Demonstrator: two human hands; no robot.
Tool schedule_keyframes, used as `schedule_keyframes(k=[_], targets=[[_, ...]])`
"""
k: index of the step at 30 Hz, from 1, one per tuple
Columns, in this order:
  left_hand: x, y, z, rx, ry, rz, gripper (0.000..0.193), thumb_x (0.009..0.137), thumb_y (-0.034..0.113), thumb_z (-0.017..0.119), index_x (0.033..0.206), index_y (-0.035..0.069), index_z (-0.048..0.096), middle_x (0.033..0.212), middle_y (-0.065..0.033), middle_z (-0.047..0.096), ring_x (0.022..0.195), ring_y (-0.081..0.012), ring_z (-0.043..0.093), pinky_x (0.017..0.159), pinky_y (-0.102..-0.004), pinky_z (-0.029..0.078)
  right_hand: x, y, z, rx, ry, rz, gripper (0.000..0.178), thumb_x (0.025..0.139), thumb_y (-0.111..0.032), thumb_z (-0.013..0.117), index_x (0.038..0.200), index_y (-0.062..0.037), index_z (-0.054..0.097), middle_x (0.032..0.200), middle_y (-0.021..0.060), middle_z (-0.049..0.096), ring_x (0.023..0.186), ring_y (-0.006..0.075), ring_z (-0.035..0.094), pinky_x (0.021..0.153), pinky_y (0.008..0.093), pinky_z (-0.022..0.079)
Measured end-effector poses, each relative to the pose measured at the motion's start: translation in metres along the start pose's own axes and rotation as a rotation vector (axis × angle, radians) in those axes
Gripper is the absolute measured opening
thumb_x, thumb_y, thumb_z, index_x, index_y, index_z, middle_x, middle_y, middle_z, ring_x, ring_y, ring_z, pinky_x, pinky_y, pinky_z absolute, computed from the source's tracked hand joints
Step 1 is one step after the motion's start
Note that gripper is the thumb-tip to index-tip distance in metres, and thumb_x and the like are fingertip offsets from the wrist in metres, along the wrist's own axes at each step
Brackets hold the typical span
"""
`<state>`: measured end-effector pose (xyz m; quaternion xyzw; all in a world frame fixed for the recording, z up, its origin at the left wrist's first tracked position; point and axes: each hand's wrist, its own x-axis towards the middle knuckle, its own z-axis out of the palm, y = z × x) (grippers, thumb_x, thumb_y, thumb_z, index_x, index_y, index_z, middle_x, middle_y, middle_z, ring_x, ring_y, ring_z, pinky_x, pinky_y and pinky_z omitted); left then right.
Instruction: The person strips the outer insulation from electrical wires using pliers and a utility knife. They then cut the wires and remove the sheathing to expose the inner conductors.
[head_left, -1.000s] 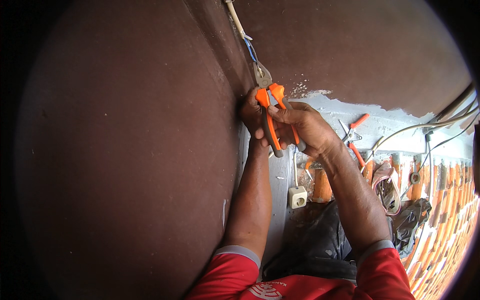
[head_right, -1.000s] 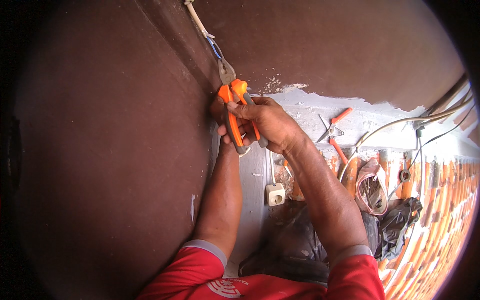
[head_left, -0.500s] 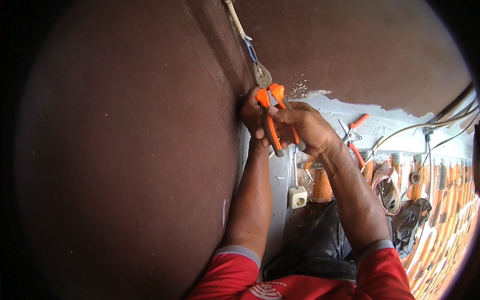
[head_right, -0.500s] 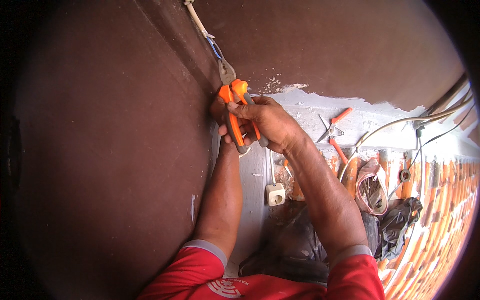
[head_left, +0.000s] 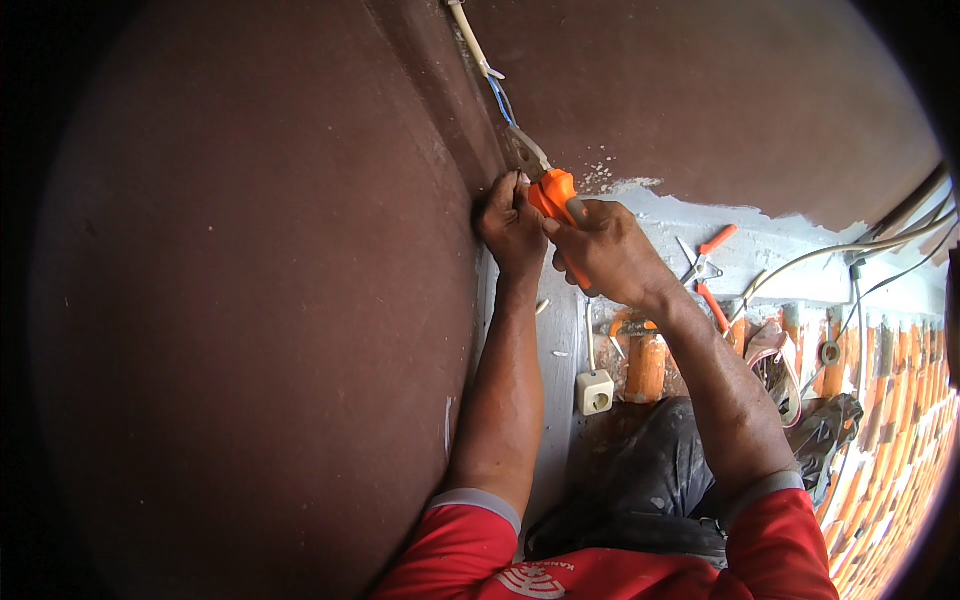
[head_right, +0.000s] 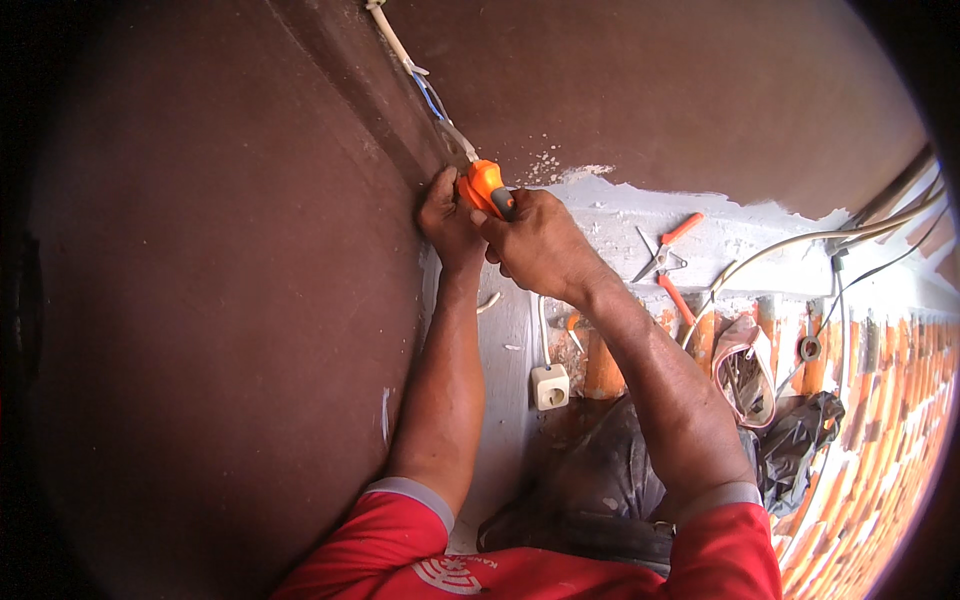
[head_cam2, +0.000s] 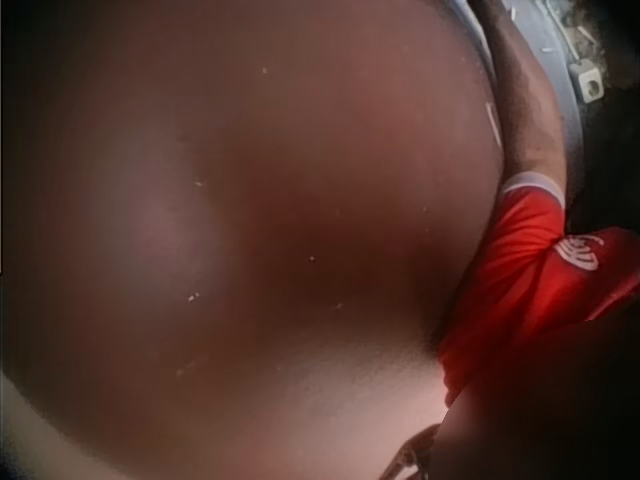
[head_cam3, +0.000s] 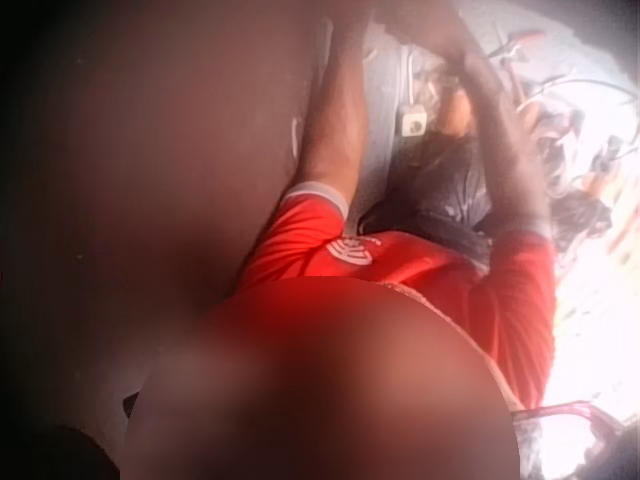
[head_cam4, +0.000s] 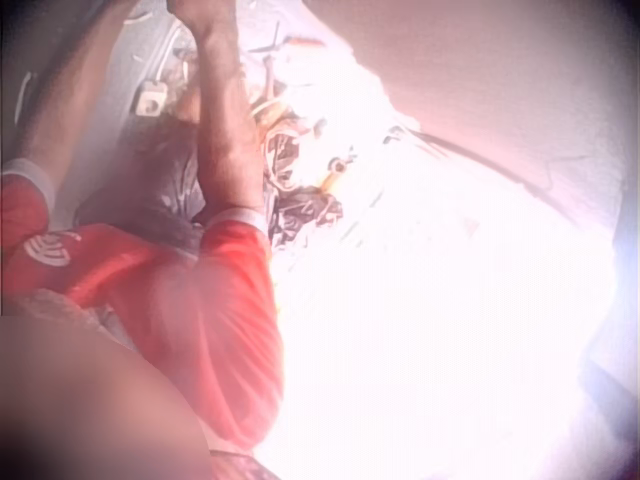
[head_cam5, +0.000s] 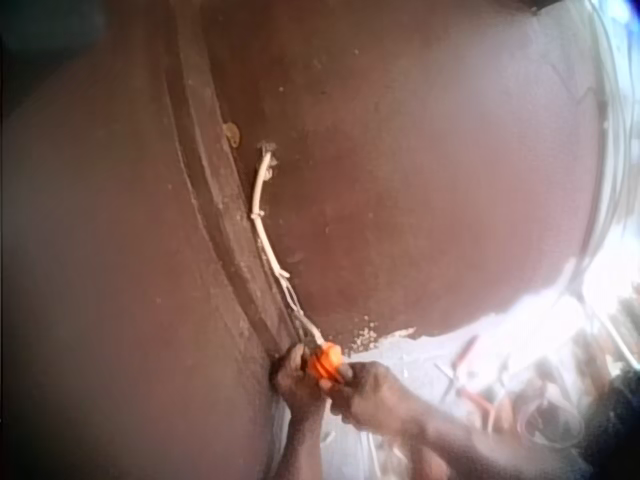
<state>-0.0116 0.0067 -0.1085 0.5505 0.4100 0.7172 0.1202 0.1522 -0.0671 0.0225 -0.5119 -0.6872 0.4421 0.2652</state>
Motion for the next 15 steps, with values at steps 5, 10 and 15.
schedule_keyframes(k=[5, 10, 15], targets=[[0.0, 0.017, 0.007, -0.019, 0.002, -0.083, 0.026, 0.112, 0.01, 0.065, 0.088, 0.001, 0.067, 0.071, 0.0009, 0.058, 0.061, -0.0059, 0.057, 0.055, -0.0273, 0.048, 0.008, 0.024, -0.001, -0.575, 0.25, -0.193, 0.034, 0.11, -0.028, 0.059, 0.109, 0.0049, 0.068, 0.088, 0.0278, 0.078, 0.093, 0.0452, 0.079, 0.081, 0.0532, 0.062], [0.001, 0.006, 0.008, 0.006, 0.022, -0.077, 0.027, 0.114, 0.016, 0.065, 0.095, -0.001, 0.073, 0.067, 0.0007, 0.058, 0.047, -0.0058, 0.052, 0.045, -0.0269, 0.044, -0.001, 0.025, -0.028, -0.757, 0.295, -0.29, 0.032, 0.11, -0.027, 0.06, 0.109, 0.0038, 0.067, 0.087, 0.0262, 0.077, 0.089, 0.0458, 0.078, 0.083, 0.0548, 0.062], [-0.001, 0.013, 0.006, 0.089, -0.001, -0.171, 0.02, 0.113, 0.009, 0.065, 0.1, -0.003, 0.074, 0.074, -0.0005, 0.066, 0.059, -0.0066, 0.061, 0.055, -0.0273, 0.051, -0.023, 0.016, -0.036, -0.119, -0.025, 0.024, 0.046, 0.11, -0.037, 0.067, 0.119, 0.0072, 0.069, 0.093, 0.0173, 0.082, 0.084, 0.0293, 0.081, 0.078, 0.0444, 0.064]])
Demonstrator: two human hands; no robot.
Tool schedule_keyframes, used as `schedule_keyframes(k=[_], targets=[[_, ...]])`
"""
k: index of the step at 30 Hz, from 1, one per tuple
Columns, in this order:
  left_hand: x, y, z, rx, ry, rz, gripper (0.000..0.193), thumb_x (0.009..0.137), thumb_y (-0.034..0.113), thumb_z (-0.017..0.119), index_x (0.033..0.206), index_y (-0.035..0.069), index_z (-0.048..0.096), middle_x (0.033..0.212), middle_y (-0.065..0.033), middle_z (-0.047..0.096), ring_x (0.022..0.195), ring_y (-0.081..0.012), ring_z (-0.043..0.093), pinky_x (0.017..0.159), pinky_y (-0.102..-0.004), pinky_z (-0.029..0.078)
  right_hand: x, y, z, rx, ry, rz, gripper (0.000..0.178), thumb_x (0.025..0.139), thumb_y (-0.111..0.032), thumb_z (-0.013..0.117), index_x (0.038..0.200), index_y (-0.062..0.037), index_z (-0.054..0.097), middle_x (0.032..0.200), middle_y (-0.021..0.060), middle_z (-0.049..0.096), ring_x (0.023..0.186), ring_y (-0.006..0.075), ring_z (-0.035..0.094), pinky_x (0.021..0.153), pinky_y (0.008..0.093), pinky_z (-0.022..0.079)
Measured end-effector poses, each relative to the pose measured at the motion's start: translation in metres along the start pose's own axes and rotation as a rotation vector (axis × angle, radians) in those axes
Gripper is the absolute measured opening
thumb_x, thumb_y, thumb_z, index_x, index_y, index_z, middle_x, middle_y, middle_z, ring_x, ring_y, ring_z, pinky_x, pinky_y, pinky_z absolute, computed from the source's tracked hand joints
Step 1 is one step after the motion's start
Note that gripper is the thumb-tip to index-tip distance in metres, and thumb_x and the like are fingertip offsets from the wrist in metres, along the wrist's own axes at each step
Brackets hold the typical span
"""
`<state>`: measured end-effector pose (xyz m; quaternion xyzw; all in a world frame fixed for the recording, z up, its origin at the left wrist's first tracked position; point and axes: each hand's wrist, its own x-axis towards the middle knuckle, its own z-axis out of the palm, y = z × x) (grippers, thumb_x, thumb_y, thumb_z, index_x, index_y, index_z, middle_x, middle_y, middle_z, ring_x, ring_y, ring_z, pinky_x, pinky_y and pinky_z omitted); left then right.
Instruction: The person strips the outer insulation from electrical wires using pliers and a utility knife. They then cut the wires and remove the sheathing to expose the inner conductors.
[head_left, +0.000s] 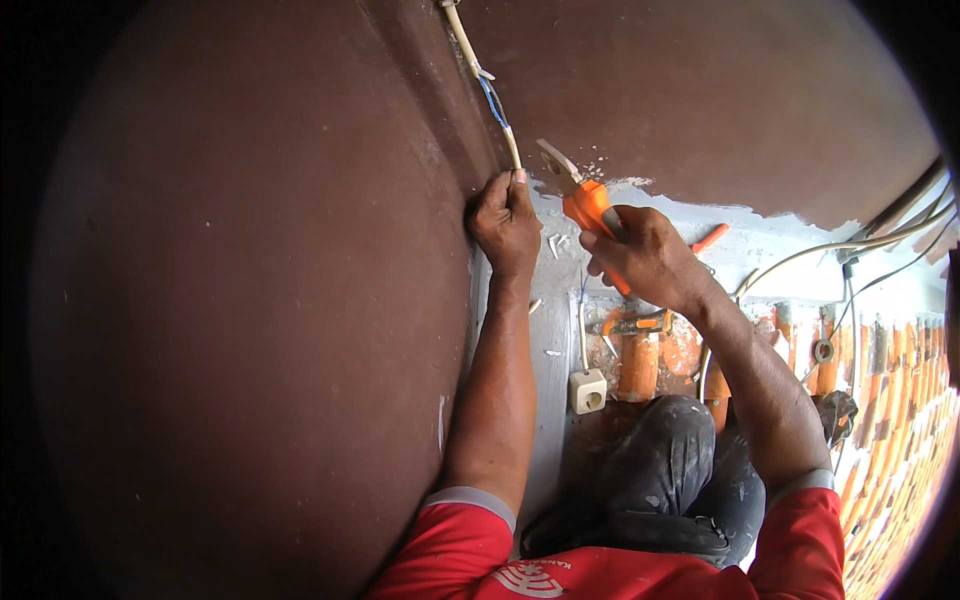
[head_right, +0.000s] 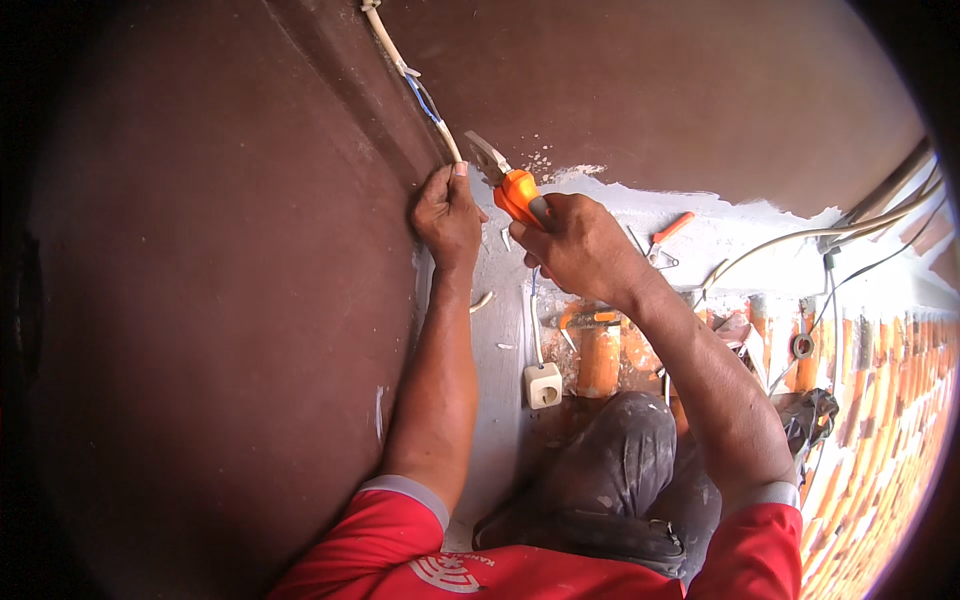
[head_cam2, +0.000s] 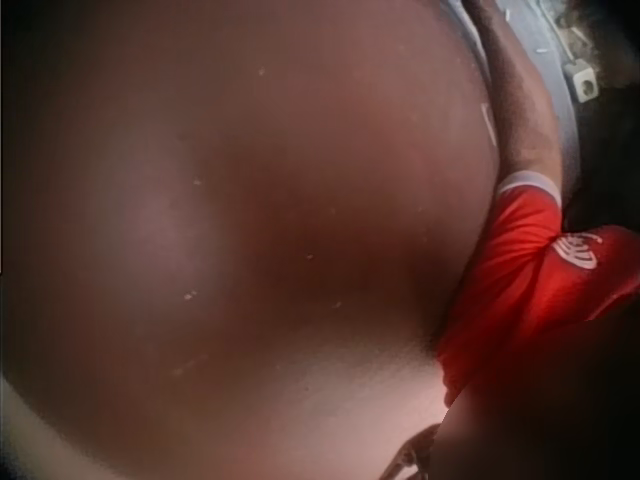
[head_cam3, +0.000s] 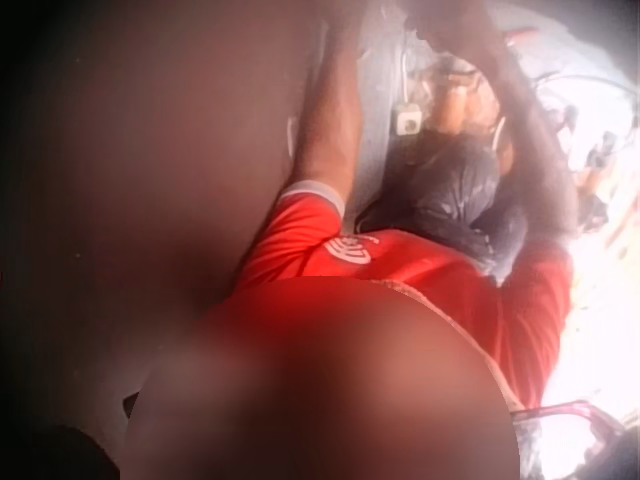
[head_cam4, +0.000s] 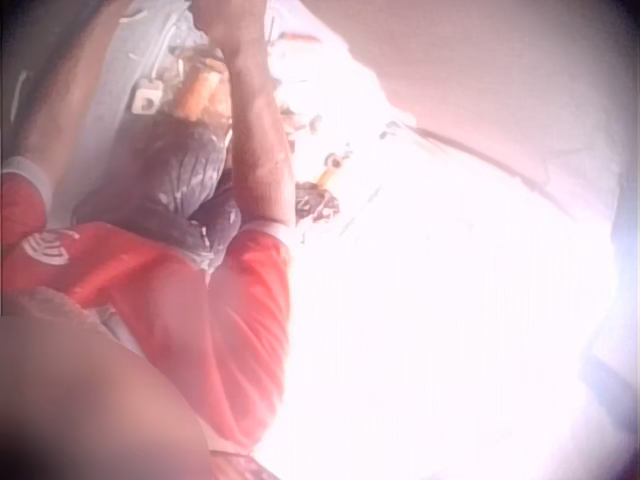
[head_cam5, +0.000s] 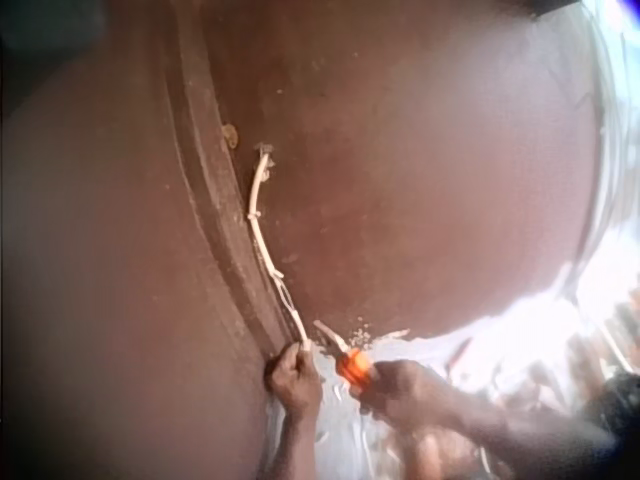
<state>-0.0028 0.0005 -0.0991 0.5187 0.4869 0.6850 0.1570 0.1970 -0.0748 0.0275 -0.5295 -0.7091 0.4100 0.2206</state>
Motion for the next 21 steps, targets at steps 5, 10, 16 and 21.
schedule_keyframes(k=[5, 10, 16, 21], targets=[[0.004, -0.003, 0.007, -0.056, 0.089, 0.228, 0.015, 0.108, 0.004, 0.067, 0.095, -0.002, 0.07, 0.072, -0.0073, 0.064, 0.064, -0.0146, 0.063, 0.061, -0.0335, 0.052, 0.012, -0.015, 0.009, 0.577, -0.231, 0.032, 0.052, 0.109, -0.038, 0.072, 0.129, 0.0094, 0.066, 0.097, 0.0164, 0.082, 0.083, 0.0204, 0.081, 0.065, 0.0334, 0.064], [-0.004, -0.019, -0.001, -0.088, -0.03, 0.058, 0.028, 0.101, 0.026, 0.078, 0.114, 0.001, 0.074, 0.102, -0.0016, 0.075, 0.092, -0.0109, 0.07, 0.084, -0.0306, 0.059, 0.026, -0.018, 0.016, 0.728, -0.27, 0.045, 0.053, 0.108, -0.038, 0.075, 0.128, 0.0084, 0.063, 0.096, 0.0205, 0.082, 0.081, 0.0241, 0.083, 0.059, 0.0321, 0.062], [-0.004, -0.02, -0.003, -0.111, -0.026, 0.028, 0.029, 0.102, 0.026, 0.077, 0.118, 0.002, 0.074, 0.107, -0.002, 0.075, 0.097, -0.0119, 0.071, 0.087, -0.0312, 0.06, 0.024, -0.024, 0.017, 0.742, -0.282, 0.026, 0.052, 0.109, -0.04, 0.073, 0.126, 0.0077, 0.063, 0.095, 0.0194, 0.083, 0.079, 0.0227, 0.083, 0.057, 0.0299, 0.06], [-0.005, -0.018, 0.0, -0.232, -0.028, -0.012, 0.03, 0.103, 0.025, 0.077, 0.121, 0.002, 0.075, 0.109, -0.0029, 0.076, 0.098, -0.0129, 0.073, 0.089, -0.0323, 0.061, 0.023, -0.028, 0.015, 0.74, -0.274, 0.032, 0.049, 0.109, -0.039, 0.072, 0.124, 0.0072, 0.065, 0.093, 0.0187, 0.083, 0.076, 0.0214, 0.082, 0.055, 0.0289, 0.057]])
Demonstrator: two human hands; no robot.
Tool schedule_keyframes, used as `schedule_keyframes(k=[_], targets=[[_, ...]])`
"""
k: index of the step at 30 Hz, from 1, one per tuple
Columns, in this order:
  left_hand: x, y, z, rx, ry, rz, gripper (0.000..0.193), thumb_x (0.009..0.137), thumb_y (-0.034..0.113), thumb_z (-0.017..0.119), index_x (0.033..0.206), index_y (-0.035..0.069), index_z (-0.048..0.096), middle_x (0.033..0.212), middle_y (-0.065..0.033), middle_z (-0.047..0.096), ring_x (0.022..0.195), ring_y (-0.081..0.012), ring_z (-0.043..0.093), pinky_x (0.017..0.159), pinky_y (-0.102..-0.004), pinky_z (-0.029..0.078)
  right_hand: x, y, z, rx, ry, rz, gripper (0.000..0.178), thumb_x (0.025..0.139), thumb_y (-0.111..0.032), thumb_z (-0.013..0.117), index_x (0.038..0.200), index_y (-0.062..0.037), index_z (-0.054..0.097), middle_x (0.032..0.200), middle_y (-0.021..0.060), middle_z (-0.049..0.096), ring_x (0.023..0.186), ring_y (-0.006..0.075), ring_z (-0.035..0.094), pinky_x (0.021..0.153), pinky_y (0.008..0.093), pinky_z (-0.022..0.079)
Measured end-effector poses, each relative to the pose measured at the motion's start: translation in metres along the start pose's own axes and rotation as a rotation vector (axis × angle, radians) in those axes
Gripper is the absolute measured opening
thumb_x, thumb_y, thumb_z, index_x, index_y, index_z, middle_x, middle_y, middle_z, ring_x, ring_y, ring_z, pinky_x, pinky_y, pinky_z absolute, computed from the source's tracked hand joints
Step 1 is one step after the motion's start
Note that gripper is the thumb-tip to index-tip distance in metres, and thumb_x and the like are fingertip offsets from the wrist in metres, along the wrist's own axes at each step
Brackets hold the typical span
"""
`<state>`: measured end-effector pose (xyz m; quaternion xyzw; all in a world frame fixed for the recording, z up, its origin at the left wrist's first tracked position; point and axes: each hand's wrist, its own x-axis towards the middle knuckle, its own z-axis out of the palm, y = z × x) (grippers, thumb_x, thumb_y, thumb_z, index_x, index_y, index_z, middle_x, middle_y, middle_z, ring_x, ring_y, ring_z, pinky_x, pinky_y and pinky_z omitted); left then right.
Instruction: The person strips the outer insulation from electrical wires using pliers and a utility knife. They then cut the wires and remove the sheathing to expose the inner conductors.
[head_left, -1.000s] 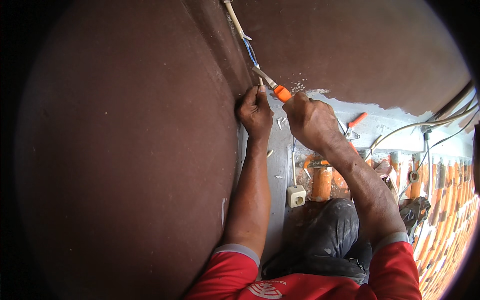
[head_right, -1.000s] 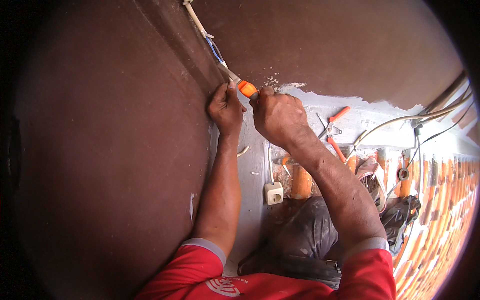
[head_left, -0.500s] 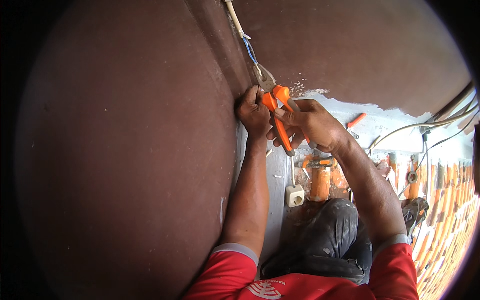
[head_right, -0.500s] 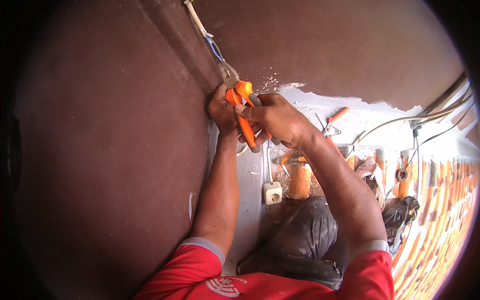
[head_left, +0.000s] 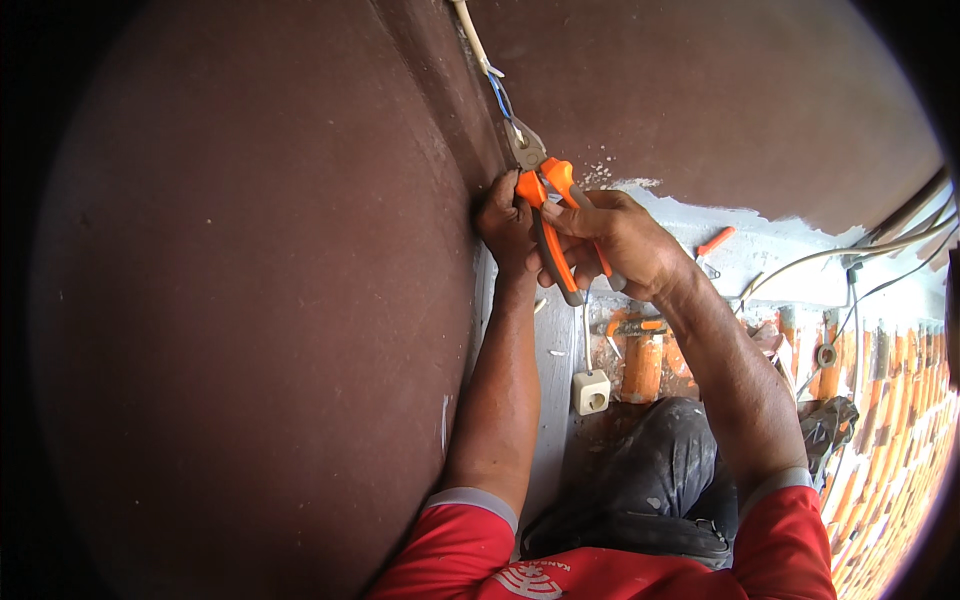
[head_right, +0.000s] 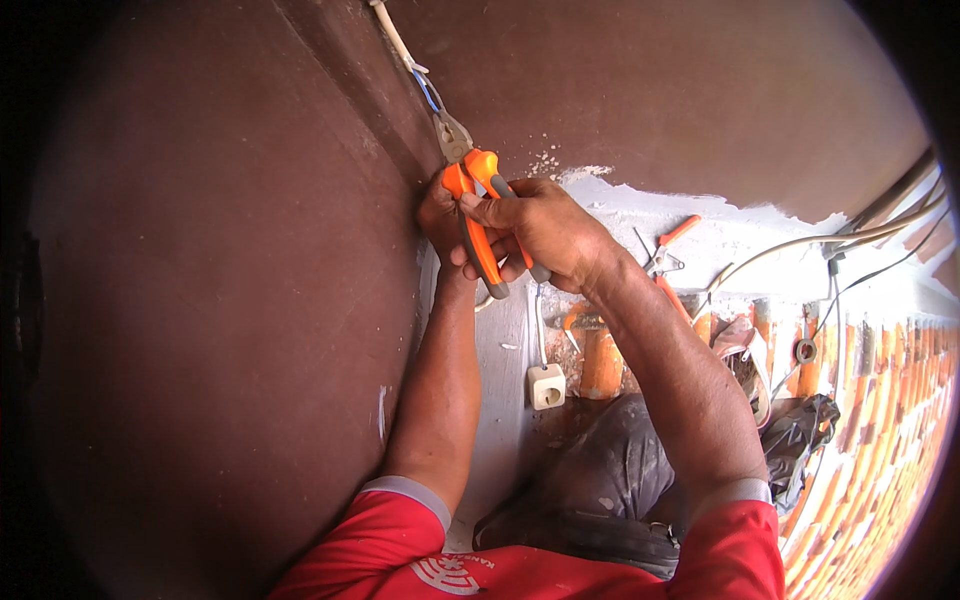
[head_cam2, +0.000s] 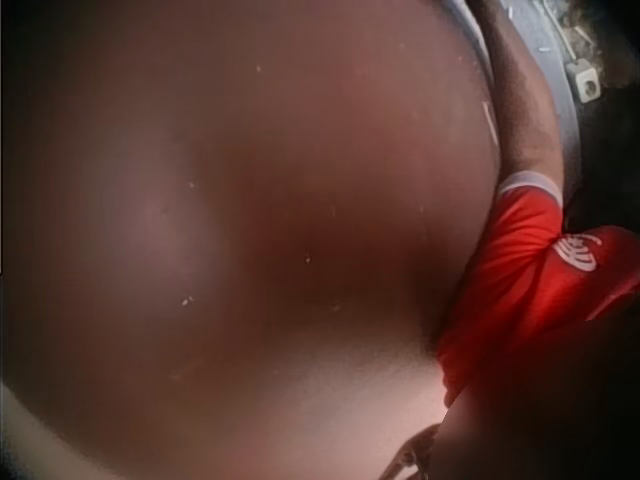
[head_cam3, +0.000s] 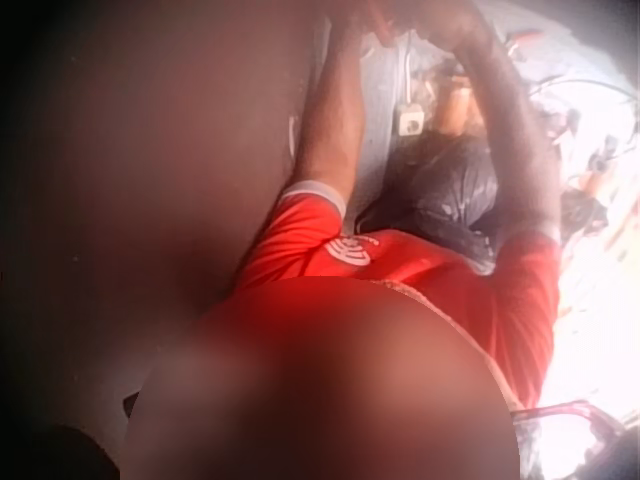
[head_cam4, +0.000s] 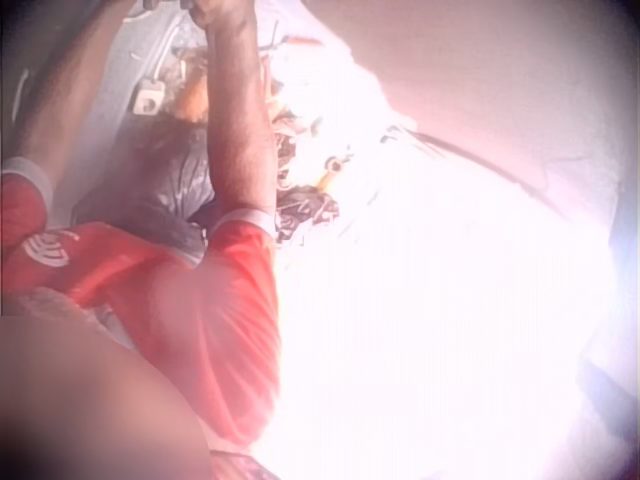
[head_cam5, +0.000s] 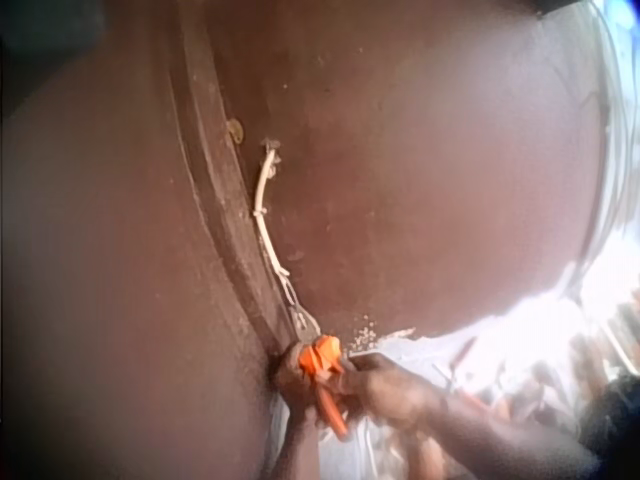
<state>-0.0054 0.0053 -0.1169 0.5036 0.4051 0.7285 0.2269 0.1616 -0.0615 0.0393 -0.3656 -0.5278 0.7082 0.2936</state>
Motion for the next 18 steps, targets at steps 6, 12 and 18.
schedule_keyframes(k=[6, 12, 18], targets=[[0.004, 0.007, 0.004, 0.235, 0.045, 0.146, 0.017, 0.099, 0.001, 0.061, 0.111, -0.001, 0.073, 0.096, -0.0168, 0.077, 0.084, -0.0269, 0.074, 0.079, -0.0383, 0.06, 0.003, 0.008, -0.003, -0.006, 0.054, -0.023, 0.047, 0.11, -0.039, 0.071, 0.121, 0.0063, 0.066, 0.091, 0.0188, 0.082, 0.074, 0.021, 0.081, 0.053, 0.0279, 0.054], [0.002, 0.009, 0.0, 0.058, -0.023, -0.067, 0.026, 0.108, 0.017, 0.068, 0.127, 0.001, 0.072, 0.109, -0.0057, 0.077, 0.095, -0.0121, 0.074, 0.085, -0.0285, 0.062, -0.005, -0.007, 0.001, 0.114, -0.07, -0.021, 0.052, 0.11, -0.041, 0.071, 0.121, 0.009, 0.065, 0.092, 0.0208, 0.082, 0.078, 0.0235, 0.082, 0.057, 0.0319, 0.064], [-0.007, 0.01, -0.001, -0.316, -0.04, -0.294, 0.026, 0.104, 0.021, 0.072, 0.121, 0.002, 0.072, 0.106, -0.0053, 0.078, 0.094, -0.0135, 0.074, 0.086, -0.0308, 0.061, -0.001, 0.0, 0.0, 0.141, -0.152, 0.013, 0.053, 0.111, -0.043, 0.068, 0.125, 0.008, 0.065, 0.098, 0.0226, 0.082, 0.082, 0.0264, 0.083, 0.062, 0.036, 0.069]])
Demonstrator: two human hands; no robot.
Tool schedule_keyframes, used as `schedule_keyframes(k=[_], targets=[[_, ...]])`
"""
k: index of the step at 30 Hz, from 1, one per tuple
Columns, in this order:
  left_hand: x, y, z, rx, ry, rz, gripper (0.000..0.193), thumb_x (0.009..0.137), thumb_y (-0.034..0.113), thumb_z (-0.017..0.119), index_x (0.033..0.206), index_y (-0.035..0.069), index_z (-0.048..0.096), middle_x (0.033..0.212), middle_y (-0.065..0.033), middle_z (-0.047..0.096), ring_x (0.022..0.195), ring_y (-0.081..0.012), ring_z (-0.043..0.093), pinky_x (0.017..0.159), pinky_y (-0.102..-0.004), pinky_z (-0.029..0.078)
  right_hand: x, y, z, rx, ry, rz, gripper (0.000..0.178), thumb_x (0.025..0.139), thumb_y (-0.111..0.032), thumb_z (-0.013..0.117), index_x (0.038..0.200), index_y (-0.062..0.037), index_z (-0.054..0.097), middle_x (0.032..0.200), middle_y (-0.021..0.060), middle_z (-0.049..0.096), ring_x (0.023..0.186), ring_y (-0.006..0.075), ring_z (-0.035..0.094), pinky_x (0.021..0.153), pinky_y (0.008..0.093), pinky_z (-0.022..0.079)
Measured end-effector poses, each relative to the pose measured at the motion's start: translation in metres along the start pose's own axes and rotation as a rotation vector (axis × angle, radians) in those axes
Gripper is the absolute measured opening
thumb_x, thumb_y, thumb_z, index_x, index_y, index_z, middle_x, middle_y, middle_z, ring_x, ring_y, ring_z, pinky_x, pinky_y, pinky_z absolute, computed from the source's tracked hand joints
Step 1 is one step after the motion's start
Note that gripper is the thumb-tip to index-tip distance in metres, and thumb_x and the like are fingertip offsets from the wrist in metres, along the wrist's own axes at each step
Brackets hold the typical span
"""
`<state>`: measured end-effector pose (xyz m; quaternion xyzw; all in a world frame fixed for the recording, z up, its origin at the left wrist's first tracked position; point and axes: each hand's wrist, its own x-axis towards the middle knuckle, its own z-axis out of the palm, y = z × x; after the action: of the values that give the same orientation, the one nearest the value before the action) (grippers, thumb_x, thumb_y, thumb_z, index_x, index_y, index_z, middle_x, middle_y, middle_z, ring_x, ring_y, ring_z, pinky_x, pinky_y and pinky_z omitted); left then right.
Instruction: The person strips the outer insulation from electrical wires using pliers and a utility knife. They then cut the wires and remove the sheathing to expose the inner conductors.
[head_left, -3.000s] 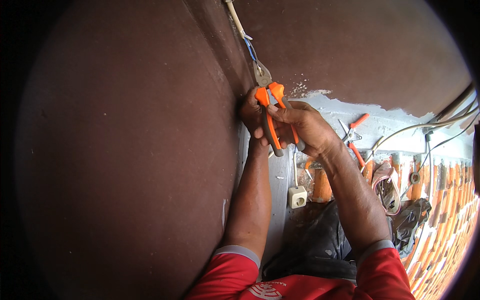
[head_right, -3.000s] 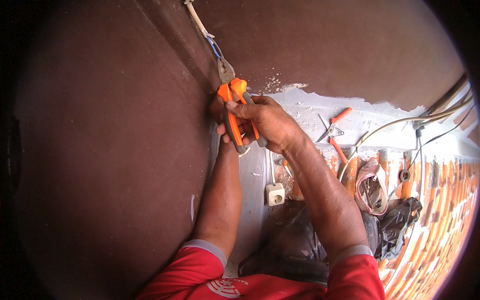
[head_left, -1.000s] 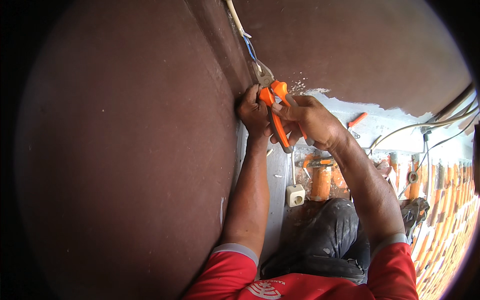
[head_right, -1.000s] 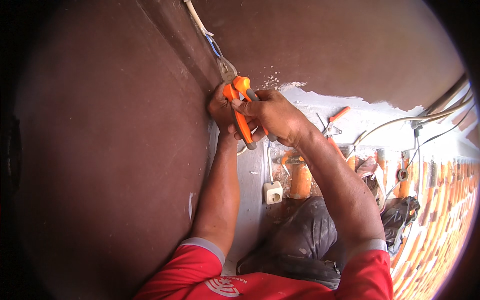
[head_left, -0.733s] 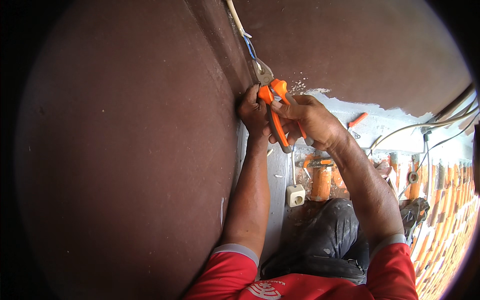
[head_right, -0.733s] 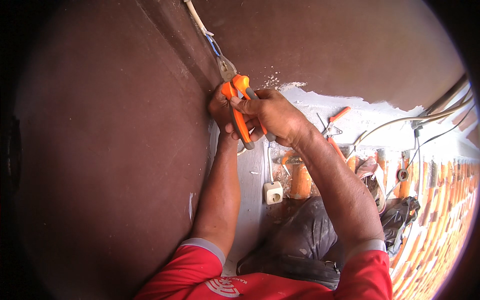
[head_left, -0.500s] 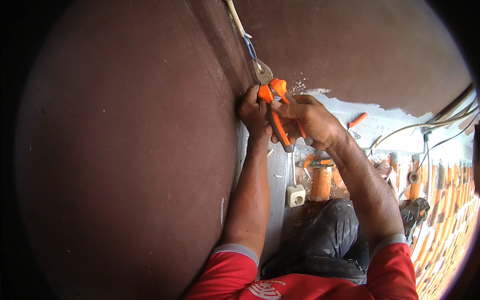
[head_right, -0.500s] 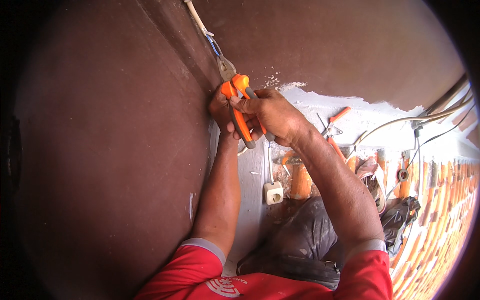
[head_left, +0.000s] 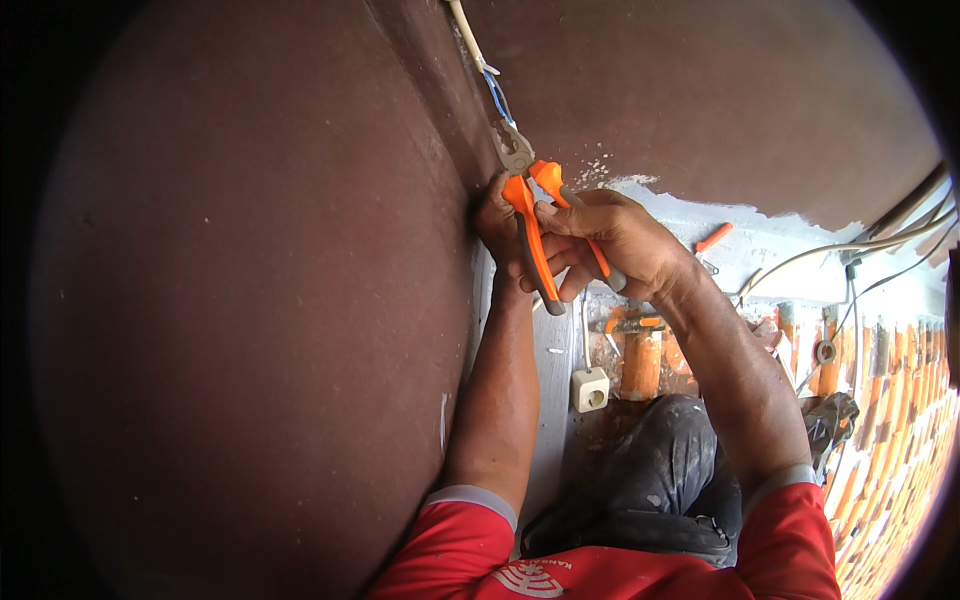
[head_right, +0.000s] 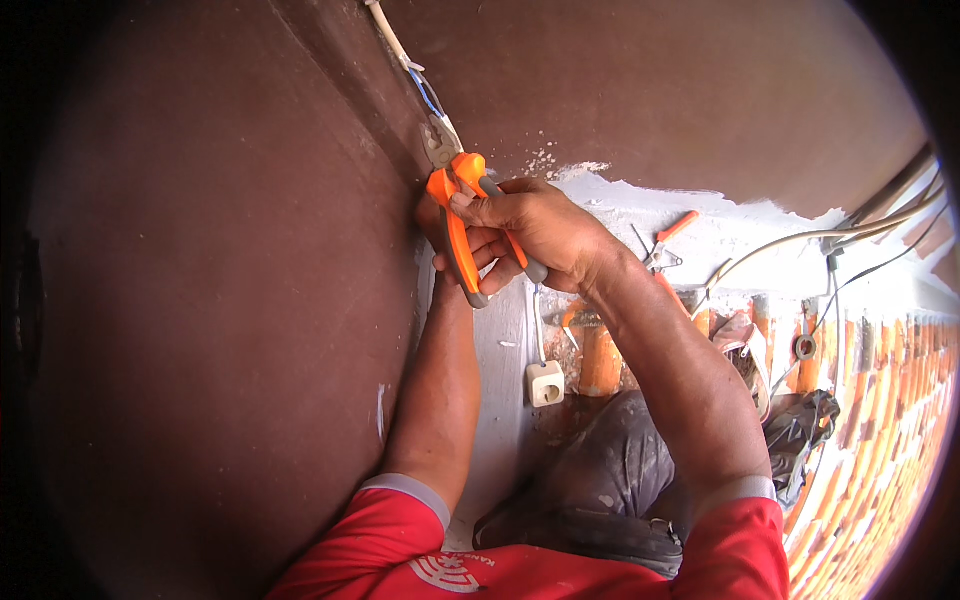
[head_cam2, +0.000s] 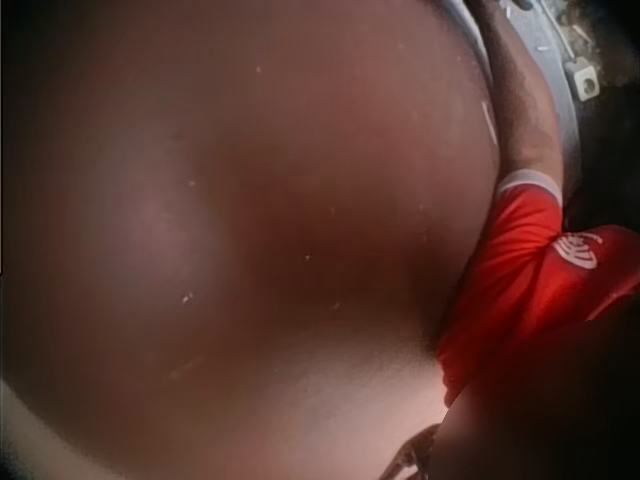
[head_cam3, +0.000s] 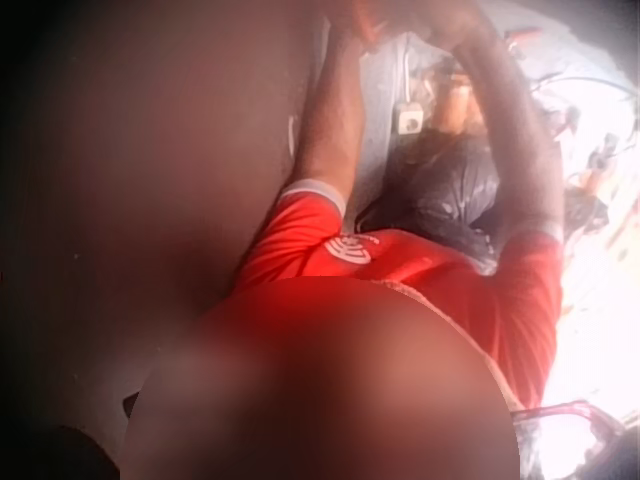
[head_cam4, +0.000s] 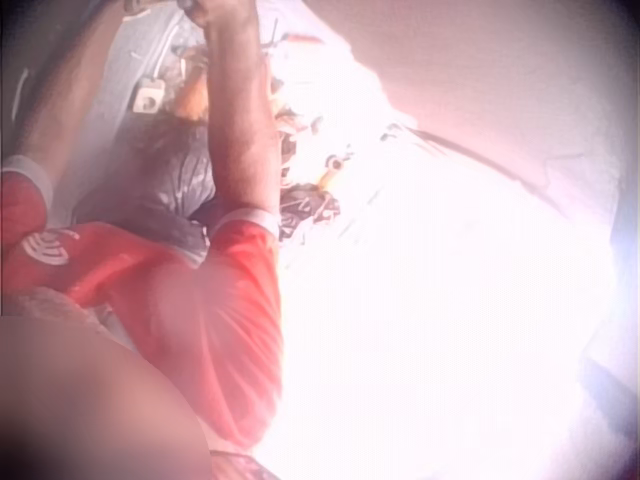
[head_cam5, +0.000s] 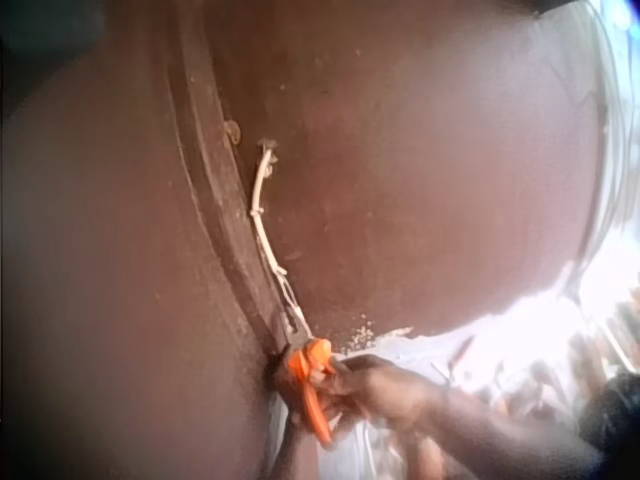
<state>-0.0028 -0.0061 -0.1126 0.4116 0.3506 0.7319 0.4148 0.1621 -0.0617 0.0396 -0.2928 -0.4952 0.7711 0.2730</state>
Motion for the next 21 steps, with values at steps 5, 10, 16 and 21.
schedule_keyframes(k=[5, 10, 16, 21], targets=[[0.0, -0.005, -0.001, -0.003, -0.002, -0.026, 0.029, 0.102, 0.025, 0.075, 0.119, 0.002, 0.073, 0.106, -0.0055, 0.079, 0.095, -0.0142, 0.075, 0.087, -0.0318, 0.062, 0.003, 0.004, 0.0, 0.033, 0.026, -0.036, 0.052, 0.112, -0.043, 0.066, 0.128, 0.0068, 0.064, 0.1, 0.024, 0.081, 0.082, 0.0279, 0.083, 0.061, 0.0376, 0.069], [0.003, -0.008, -0.002, 0.016, 0.007, -0.036, 0.032, 0.1, 0.029, 0.078, 0.118, 0.002, 0.073, 0.106, -0.0057, 0.079, 0.095, -0.0148, 0.075, 0.088, -0.0329, 0.062, 0.003, 0.002, 0.002, 0.052, 0.049, -0.045, 0.044, 0.113, -0.032, 0.063, 0.119, 0.0123, 0.064, 0.104, 0.0288, 0.08, 0.082, 0.0327, 0.083, 0.057, 0.0368, 0.069], [0.008, -0.006, -0.003, -0.121, -0.049, -0.057, 0.033, 0.1, 0.026, 0.079, 0.12, 0.001, 0.073, 0.11, -0.007, 0.08, 0.1, -0.0163, 0.077, 0.092, -0.0337, 0.063, 0.004, 0.003, 0.001, 0.045, 0.064, -0.051, 0.043, 0.113, -0.031, 0.063, 0.119, 0.0113, 0.063, 0.103, 0.0272, 0.08, 0.079, 0.0305, 0.082, 0.055, 0.0358, 0.068], [0.006, -0.003, 0.003, -0.127, -0.065, 0.06, 0.035, 0.1, 0.022, 0.081, 0.124, -0.001, 0.071, 0.116, -0.0088, 0.08, 0.103, -0.017, 0.077, 0.095, -0.0333, 0.063, 0.004, 0.003, 0.002, 0.041, 0.07, -0.051, 0.042, 0.113, -0.032, 0.063, 0.119, 0.0104, 0.063, 0.102, 0.0265, 0.08, 0.079, 0.0295, 0.082, 0.053, 0.0346, 0.067]])
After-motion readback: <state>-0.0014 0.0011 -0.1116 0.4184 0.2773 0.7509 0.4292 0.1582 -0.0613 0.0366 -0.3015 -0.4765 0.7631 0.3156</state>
